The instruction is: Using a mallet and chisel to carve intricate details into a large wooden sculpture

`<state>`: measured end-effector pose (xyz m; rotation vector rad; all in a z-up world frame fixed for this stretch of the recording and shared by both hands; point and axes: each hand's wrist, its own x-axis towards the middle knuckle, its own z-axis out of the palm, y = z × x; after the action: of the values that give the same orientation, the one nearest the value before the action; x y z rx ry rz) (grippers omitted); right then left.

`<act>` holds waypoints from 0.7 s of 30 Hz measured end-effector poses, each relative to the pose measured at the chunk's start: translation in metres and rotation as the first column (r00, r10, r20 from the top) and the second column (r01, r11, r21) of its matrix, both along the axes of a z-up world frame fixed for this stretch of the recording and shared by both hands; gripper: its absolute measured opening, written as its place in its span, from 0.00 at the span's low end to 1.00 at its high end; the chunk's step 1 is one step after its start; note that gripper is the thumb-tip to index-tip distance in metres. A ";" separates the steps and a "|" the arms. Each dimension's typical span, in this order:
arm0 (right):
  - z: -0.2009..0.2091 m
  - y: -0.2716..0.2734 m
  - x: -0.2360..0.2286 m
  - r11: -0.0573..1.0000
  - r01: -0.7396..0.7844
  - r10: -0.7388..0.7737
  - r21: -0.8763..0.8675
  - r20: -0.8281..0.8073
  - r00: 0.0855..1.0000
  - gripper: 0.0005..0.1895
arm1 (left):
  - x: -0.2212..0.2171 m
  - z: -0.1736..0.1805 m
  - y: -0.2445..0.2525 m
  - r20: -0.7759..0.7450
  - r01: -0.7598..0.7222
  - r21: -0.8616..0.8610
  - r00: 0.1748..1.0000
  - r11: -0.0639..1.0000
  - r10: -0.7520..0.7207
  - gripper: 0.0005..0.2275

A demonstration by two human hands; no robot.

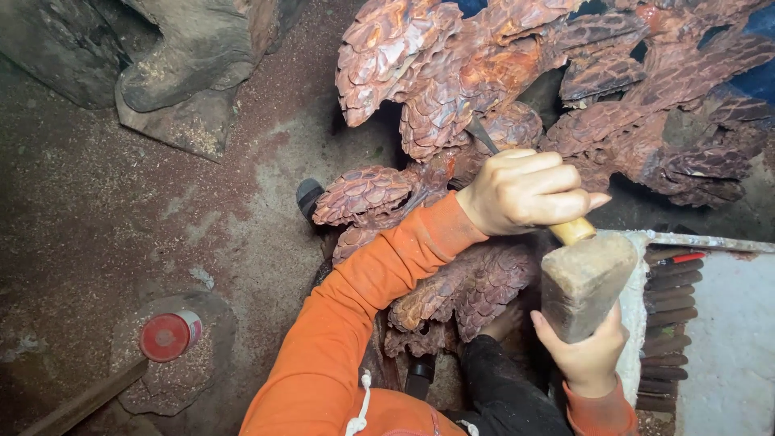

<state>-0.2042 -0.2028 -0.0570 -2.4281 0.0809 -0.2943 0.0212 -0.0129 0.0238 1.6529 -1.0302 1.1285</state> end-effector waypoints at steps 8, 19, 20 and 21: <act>-0.002 0.006 0.007 0.991 0.080 -0.079 0.110 -0.016 0.997 0.40 | 0.000 -0.002 0.004 0.032 -0.003 0.044 0.999 0.999 0.001 0.11; -0.003 -0.005 -0.006 0.696 -0.019 0.020 0.717 0.007 1.000 0.26 | -0.018 -0.032 -0.001 0.132 0.101 0.297 0.980 0.949 -0.146 0.10; -0.005 -0.006 -0.006 0.652 -0.041 0.038 0.757 0.021 0.999 0.27 | -0.017 -0.022 -0.001 0.177 0.040 0.234 0.981 0.971 -0.083 0.13; -0.007 -0.007 -0.007 0.652 -0.042 0.040 0.757 0.021 0.999 0.27 | -0.014 -0.021 -0.003 0.177 0.038 0.235 0.981 0.971 -0.081 0.13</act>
<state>-0.2112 -0.2095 -0.0643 -1.5736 0.1200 -0.1850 0.0069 -0.0155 0.0029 1.7065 -1.3665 1.1752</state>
